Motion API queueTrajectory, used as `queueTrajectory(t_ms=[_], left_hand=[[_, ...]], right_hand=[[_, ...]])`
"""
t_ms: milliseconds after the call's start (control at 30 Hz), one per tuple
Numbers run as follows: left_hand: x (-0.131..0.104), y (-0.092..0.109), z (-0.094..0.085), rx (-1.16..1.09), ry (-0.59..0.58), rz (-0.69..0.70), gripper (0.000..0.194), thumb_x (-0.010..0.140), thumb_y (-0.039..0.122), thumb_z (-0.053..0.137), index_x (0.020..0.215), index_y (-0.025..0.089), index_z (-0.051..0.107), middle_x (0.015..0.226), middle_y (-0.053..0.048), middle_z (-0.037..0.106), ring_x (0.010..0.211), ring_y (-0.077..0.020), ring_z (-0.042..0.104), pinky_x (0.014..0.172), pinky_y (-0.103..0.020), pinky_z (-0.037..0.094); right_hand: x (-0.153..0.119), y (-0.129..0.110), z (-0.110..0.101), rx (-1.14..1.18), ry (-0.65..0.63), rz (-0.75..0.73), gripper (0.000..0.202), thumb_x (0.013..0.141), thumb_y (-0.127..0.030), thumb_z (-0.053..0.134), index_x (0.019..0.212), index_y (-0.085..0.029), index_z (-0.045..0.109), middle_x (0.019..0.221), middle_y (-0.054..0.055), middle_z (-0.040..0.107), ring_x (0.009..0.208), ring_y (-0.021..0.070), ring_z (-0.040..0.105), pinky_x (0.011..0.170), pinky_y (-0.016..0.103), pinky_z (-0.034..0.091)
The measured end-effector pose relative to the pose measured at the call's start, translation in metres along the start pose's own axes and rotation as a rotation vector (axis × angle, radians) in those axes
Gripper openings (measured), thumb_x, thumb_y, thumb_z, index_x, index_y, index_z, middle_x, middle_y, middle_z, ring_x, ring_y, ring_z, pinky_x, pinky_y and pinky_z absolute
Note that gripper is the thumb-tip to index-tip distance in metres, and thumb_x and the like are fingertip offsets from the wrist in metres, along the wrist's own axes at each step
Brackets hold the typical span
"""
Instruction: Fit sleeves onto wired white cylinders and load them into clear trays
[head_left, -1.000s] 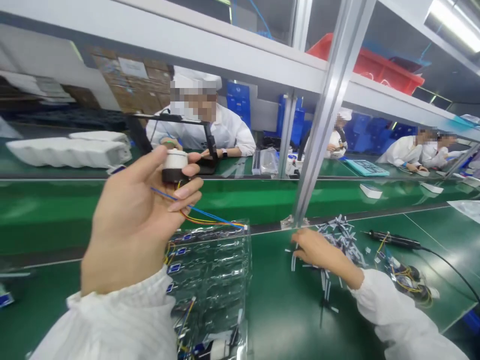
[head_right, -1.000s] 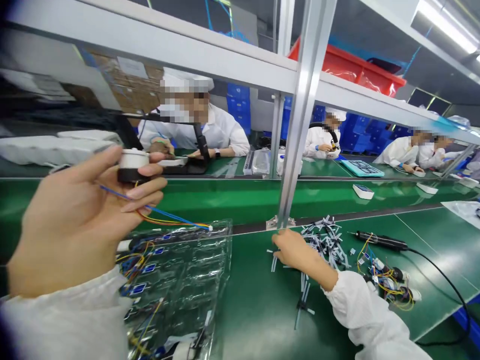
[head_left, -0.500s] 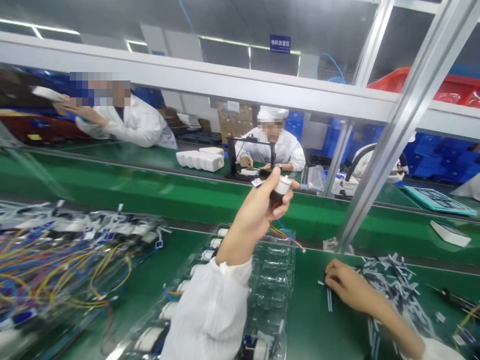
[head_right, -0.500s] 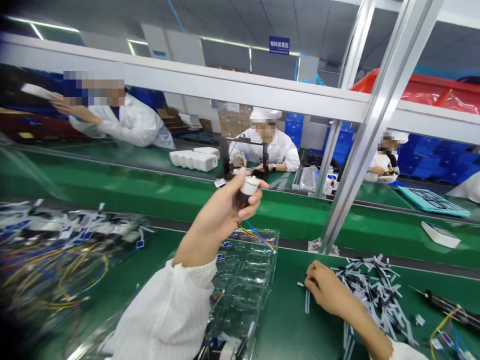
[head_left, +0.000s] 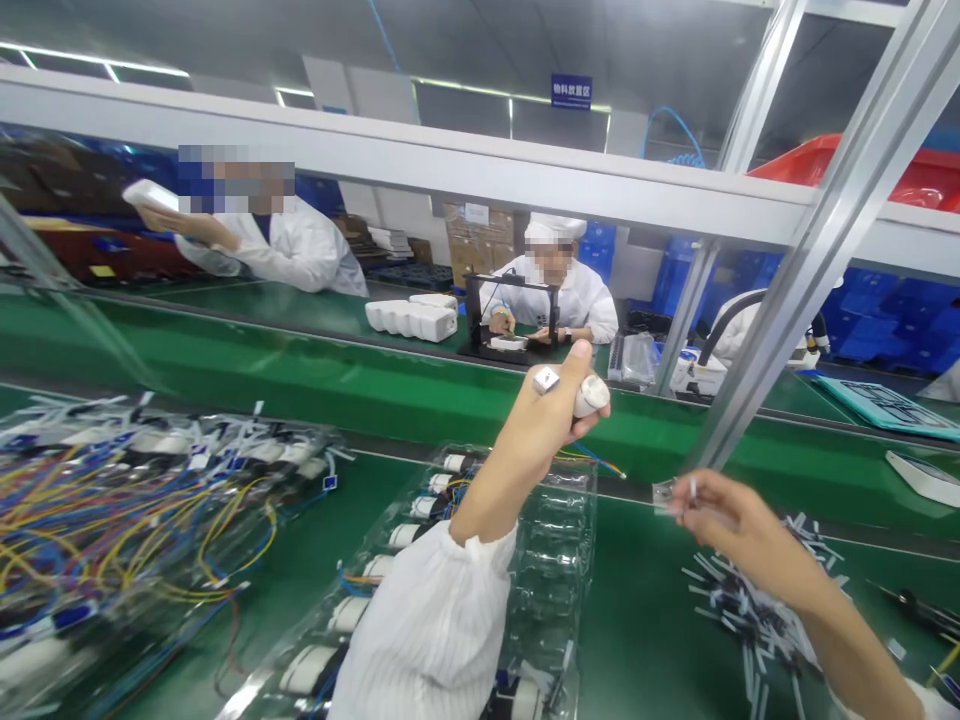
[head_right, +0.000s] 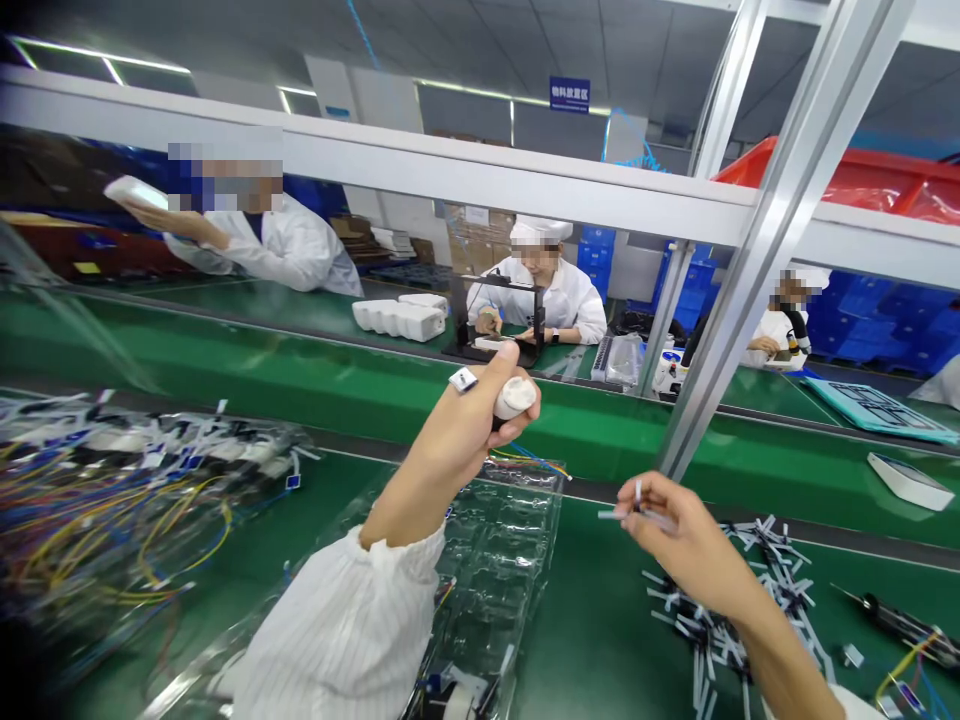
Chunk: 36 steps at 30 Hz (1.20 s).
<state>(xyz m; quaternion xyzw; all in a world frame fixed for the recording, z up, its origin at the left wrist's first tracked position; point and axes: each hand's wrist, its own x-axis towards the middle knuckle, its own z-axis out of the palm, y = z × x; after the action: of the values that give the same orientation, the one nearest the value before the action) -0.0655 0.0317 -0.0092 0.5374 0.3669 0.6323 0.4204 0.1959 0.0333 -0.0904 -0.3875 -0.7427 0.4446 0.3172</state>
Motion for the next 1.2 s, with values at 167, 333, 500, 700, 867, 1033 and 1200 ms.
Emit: queueTrajectory(t_ms=[167, 333, 500, 700, 867, 1033, 1200], left_hand=[[-0.005, -0.003, 0.006, 0.179, -0.162, 0.118, 0.072, 0.098, 0.073, 0.048, 0.055, 0.015, 0.059, 0.043, 0.001, 0.043, 0.040, -0.0070, 0.034, 0.042, -0.024, 0.022], [-0.013, 0.001, 0.009, 0.330, -0.253, 0.179, 0.071, 0.103, 0.068, 0.044, 0.056, 0.016, 0.056, 0.048, 0.001, 0.046, 0.044, -0.0079, 0.037, 0.045, -0.026, 0.026], [-0.015, 0.002, 0.014, 0.370, -0.258, 0.224, 0.070, 0.106, 0.062, 0.042, 0.056, 0.015, 0.055, 0.049, 0.001, 0.046, 0.046, -0.0079, 0.038, 0.046, -0.026, 0.029], [-0.013, -0.005, 0.020, 0.394, -0.200, 0.264, 0.068, 0.103, 0.063, 0.047, 0.057, 0.015, 0.059, 0.049, 0.000, 0.047, 0.046, -0.0082, 0.039, 0.044, -0.025, 0.028], [-0.014, -0.006, 0.027, 0.412, -0.146, 0.286, 0.070, 0.100, 0.068, 0.049, 0.055, 0.015, 0.058, 0.048, 0.001, 0.046, 0.046, -0.0083, 0.037, 0.044, -0.026, 0.028], [-0.016, -0.004, 0.031, 0.458, -0.094, 0.270, 0.071, 0.101, 0.068, 0.047, 0.055, 0.016, 0.061, 0.047, 0.000, 0.048, 0.044, -0.0097, 0.040, 0.045, -0.027, 0.030], [-0.018, -0.005, 0.031, 0.458, -0.064, 0.291, 0.070, 0.103, 0.065, 0.046, 0.055, 0.016, 0.061, 0.047, -0.001, 0.050, 0.045, -0.0100, 0.040, 0.045, -0.026, 0.030]], right_hand=[[0.000, -0.065, 0.000, 0.189, 0.142, -0.249, 0.015, 0.103, -0.038, 0.064, 0.100, -0.023, 0.063, 0.105, 0.007, 0.074, 0.086, 0.0166, 0.072, 0.066, 0.024, 0.058], [0.003, -0.088, 0.020, 0.248, 0.330, -0.428, 0.006, 0.101, -0.026, 0.067, 0.106, -0.026, 0.069, 0.087, 0.000, 0.071, 0.060, 0.0077, 0.060, 0.051, 0.015, 0.050], [0.017, -0.084, 0.030, 0.195, 0.393, -0.438, 0.008, 0.093, -0.024, 0.076, 0.101, -0.023, 0.074, 0.080, 0.000, 0.074, 0.064, 0.0100, 0.067, 0.056, 0.016, 0.054], [0.028, -0.076, 0.029, 0.151, 0.311, -0.536, 0.004, 0.096, -0.021, 0.072, 0.097, -0.021, 0.076, 0.085, 0.001, 0.075, 0.073, 0.0118, 0.069, 0.067, 0.022, 0.058], [0.030, -0.074, 0.032, 0.035, 0.458, -0.625, 0.003, 0.091, -0.018, 0.076, 0.091, -0.020, 0.075, 0.083, 0.000, 0.070, 0.072, 0.0122, 0.063, 0.064, 0.025, 0.051], [0.031, -0.074, 0.031, -0.005, 0.474, -0.678, 0.003, 0.094, -0.021, 0.073, 0.091, -0.021, 0.073, 0.081, 0.000, 0.067, 0.071, 0.0137, 0.060, 0.063, 0.029, 0.048], [0.031, -0.071, 0.033, 0.011, 0.448, -0.698, 0.003, 0.097, -0.021, 0.070, 0.095, -0.020, 0.071, 0.083, 0.001, 0.065, 0.073, 0.0139, 0.059, 0.066, 0.030, 0.046]])
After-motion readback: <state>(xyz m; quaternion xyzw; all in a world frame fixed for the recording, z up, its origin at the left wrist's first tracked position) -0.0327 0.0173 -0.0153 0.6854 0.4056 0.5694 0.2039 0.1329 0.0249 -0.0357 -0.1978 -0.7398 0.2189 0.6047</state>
